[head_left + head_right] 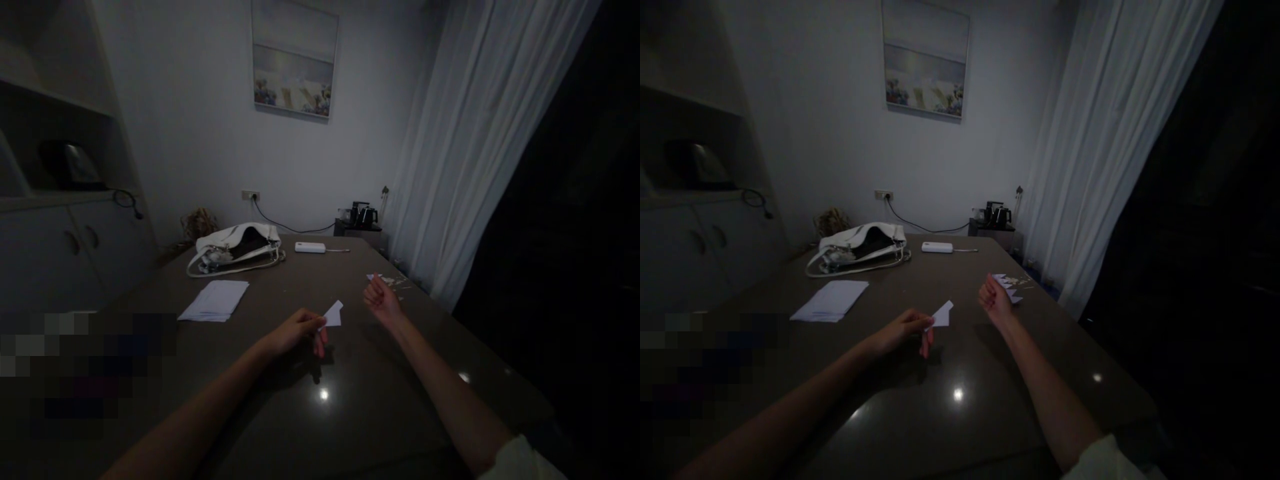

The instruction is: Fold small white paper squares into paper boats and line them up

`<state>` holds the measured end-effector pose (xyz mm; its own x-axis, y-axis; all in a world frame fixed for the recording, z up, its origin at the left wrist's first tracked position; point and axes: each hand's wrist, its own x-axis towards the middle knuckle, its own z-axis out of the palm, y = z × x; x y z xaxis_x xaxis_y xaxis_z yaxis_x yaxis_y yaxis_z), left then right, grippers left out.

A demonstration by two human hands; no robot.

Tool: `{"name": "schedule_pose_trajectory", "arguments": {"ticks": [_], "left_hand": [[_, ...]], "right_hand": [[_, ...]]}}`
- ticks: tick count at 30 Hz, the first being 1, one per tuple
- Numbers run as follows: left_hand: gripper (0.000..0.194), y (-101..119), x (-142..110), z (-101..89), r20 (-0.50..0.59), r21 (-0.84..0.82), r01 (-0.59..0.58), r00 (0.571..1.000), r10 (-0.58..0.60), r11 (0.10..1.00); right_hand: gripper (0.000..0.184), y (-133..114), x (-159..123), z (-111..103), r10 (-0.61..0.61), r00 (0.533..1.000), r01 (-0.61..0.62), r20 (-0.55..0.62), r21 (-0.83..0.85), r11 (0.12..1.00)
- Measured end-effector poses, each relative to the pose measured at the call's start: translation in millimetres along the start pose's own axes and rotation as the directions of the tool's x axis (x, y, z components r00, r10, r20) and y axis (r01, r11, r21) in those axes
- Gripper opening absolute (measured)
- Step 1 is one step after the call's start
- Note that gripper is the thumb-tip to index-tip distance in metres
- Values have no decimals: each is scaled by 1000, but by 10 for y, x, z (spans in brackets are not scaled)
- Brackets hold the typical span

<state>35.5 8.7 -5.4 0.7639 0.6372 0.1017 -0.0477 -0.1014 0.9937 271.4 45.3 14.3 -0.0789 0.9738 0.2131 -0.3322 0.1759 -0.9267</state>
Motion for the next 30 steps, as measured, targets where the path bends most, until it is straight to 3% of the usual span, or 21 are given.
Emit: {"name": "schedule_pose_trajectory", "arguments": {"ticks": [3,7,12,17,19,24,27,30], "left_hand": [[43,-2,14,4,3,1,11,1000,-11,1000],[43,18,13,27,-19,7,26,1000,-25,1000],[45,24,0,54,-24,89,29,999,-27,996],[55,21,-20,73,-78,194,43,997,-28,980],[56,16,-16,60,-75,228,46,997,-30,973],[52,16,18,32,-81,179,71,995,-57,981],[50,28,14,48,-59,202,77,996,-66,976],[49,21,4,57,-27,221,90,996,-86,971]], "right_hand": [[46,172,-87,180,136,988,-126,80,-119,985],[47,411,-204,436,241,939,-148,244,-346,927],[38,433,-275,499,206,946,-110,248,-352,930],[34,396,-335,541,282,867,-106,412,-400,910],[35,409,-344,567,272,864,-99,424,-385,917],[41,391,-251,538,124,950,7,286,-418,909],[42,273,-108,354,42,995,-7,92,-351,936],[40,89,30,75,-42,980,6,-192,-186,982]]}}
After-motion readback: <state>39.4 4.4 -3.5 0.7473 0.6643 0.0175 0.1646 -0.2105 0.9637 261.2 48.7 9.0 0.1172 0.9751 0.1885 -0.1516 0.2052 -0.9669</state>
